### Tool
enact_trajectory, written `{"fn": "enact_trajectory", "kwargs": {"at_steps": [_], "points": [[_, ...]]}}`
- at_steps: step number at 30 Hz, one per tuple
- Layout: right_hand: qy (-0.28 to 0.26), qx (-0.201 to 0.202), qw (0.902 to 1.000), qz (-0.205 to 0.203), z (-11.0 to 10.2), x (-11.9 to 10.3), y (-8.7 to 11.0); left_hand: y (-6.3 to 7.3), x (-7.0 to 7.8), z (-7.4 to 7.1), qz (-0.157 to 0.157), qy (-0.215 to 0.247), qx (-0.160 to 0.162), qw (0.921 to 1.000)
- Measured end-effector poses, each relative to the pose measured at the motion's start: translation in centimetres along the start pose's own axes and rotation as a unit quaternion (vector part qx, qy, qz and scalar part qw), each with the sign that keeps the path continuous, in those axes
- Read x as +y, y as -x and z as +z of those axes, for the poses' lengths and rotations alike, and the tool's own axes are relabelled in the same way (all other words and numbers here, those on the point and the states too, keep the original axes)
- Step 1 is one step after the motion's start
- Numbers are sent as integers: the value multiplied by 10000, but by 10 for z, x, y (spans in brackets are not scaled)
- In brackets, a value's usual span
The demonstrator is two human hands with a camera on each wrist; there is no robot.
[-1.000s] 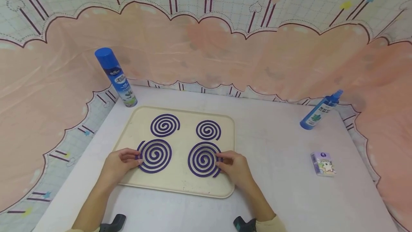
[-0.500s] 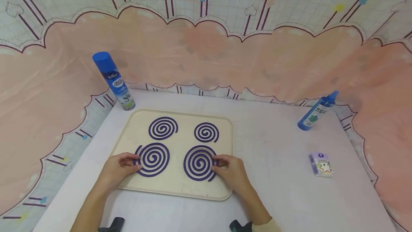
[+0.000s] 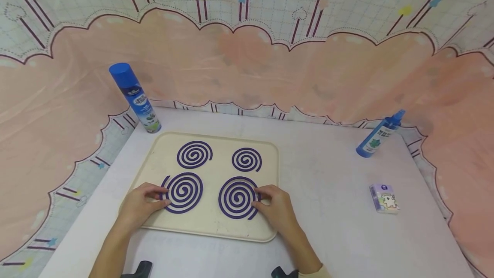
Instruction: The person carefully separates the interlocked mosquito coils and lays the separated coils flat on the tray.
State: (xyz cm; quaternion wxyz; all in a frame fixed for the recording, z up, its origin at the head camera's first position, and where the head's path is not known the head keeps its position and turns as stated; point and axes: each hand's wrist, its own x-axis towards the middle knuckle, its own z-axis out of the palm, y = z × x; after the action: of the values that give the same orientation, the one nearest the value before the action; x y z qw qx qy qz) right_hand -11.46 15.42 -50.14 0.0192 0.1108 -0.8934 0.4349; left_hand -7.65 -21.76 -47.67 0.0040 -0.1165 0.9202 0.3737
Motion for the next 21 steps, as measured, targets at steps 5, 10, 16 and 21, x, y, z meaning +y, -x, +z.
{"fn": "enact_trajectory", "kwargs": {"at_steps": [5,10,16,21], "points": [[268,68,9996,-24,3,-4,1,1,1,0,-5,-13,2,10000],[381,107,9990,-187,4,-7,3,0,1,0,-36,-12,-56,10000],[446,36,9989,-105,5,-8,4,-1,1,-1,-19,-100,-127,9999],[434,7,9990,-44,5,-7,4,-1,1,-1,-1,-86,-181,9998]]}}
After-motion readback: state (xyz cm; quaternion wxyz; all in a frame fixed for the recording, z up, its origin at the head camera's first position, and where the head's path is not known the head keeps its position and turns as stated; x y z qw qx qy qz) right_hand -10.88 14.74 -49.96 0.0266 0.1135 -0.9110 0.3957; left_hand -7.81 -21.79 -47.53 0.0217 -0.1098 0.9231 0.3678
